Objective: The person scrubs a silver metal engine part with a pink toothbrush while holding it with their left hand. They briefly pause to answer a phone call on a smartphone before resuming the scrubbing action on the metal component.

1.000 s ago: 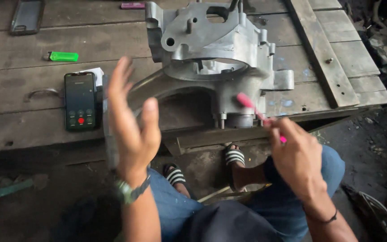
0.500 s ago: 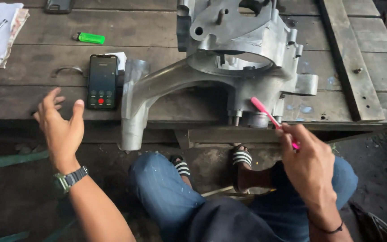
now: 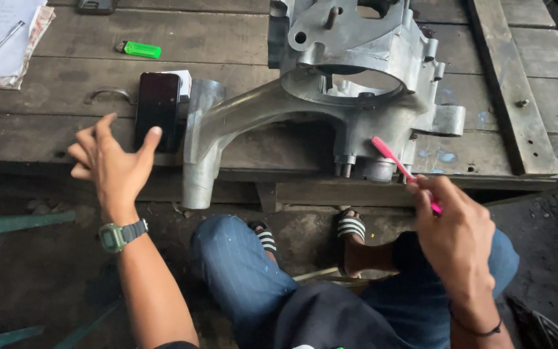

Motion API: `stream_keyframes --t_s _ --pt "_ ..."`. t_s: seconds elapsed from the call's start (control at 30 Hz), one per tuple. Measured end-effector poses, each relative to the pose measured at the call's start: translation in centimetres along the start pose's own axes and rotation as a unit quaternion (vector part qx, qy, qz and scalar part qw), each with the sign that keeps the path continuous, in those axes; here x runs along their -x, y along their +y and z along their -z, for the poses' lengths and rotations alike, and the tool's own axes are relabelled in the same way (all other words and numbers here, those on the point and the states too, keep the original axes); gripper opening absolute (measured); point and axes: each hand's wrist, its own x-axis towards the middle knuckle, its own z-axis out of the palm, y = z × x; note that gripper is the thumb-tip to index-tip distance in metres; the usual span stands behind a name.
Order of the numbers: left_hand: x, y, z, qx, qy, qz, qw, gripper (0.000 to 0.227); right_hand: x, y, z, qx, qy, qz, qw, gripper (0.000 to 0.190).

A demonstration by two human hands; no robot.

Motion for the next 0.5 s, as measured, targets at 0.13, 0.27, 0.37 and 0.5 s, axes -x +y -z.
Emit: stream_keyframes --t_s 0.13,0.27,0.37,0.5 --pt "0.0 1.5 -0.4 -0.027 -0.013 -0.007 1.0 0.083 0.7 -0.9 -0.2 -0.001 -0.026 0.029 0.999 0.011" --pt "-0.2 2.5 -0.7 -0.037 -0.025 -0.016 0.999 0.089 0.4 -0.5 0.0 0.0 -0.004 0.005 1.0 0.012" --pt "-0.7 2.7 -1.2 -0.039 -0.023 -0.017 0.999 0.092 0.5 -0.9 -0.1 0.0 -0.011 0.004 1.0 0.015" --pt "-0.3 1.9 -1.6 -0.029 -0.005 -0.036 0.999 0.093 0.9 -0.6 -0.2 0.0 -0.008 -0.018 1.0 0.011"
